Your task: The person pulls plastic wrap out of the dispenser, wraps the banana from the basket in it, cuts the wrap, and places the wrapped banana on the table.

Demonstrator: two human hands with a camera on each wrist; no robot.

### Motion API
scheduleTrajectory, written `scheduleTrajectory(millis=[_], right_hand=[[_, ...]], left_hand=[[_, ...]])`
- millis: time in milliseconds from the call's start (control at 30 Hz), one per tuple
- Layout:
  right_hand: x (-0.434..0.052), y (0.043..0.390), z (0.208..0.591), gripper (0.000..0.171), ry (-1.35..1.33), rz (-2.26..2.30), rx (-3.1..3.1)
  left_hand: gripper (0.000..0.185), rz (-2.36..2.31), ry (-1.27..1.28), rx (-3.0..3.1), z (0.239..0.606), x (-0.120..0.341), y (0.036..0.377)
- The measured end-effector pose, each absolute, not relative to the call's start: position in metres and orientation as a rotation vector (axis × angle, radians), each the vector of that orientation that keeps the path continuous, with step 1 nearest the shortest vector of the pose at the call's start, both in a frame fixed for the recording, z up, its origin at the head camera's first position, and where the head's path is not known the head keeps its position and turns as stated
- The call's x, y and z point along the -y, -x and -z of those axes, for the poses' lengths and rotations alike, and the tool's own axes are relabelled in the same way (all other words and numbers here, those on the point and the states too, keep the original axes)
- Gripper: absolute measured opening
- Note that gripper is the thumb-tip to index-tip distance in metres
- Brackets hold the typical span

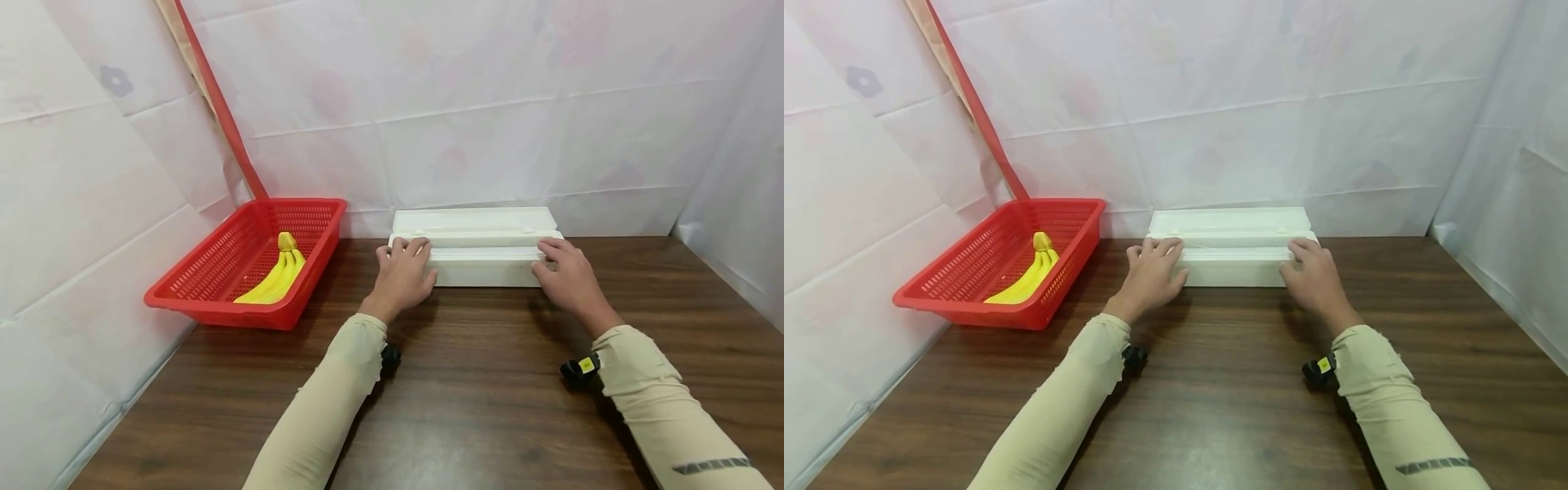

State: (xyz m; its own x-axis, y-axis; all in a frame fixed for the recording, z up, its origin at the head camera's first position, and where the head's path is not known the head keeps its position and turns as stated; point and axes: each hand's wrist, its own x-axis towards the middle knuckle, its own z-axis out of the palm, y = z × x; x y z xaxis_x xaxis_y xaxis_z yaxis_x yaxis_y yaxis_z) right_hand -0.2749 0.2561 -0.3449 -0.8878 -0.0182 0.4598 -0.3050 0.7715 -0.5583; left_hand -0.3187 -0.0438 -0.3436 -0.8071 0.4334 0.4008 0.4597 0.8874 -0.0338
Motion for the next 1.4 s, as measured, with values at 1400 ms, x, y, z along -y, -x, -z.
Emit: scheduleTrajectory(millis=[1400], right_hand=[[-0.252,0.268,0.334,0.05,-0.12,-1.134,2.432]], left_hand=[[0.05,1.187,0.726,2.542,0.334,0.047,0.325]])
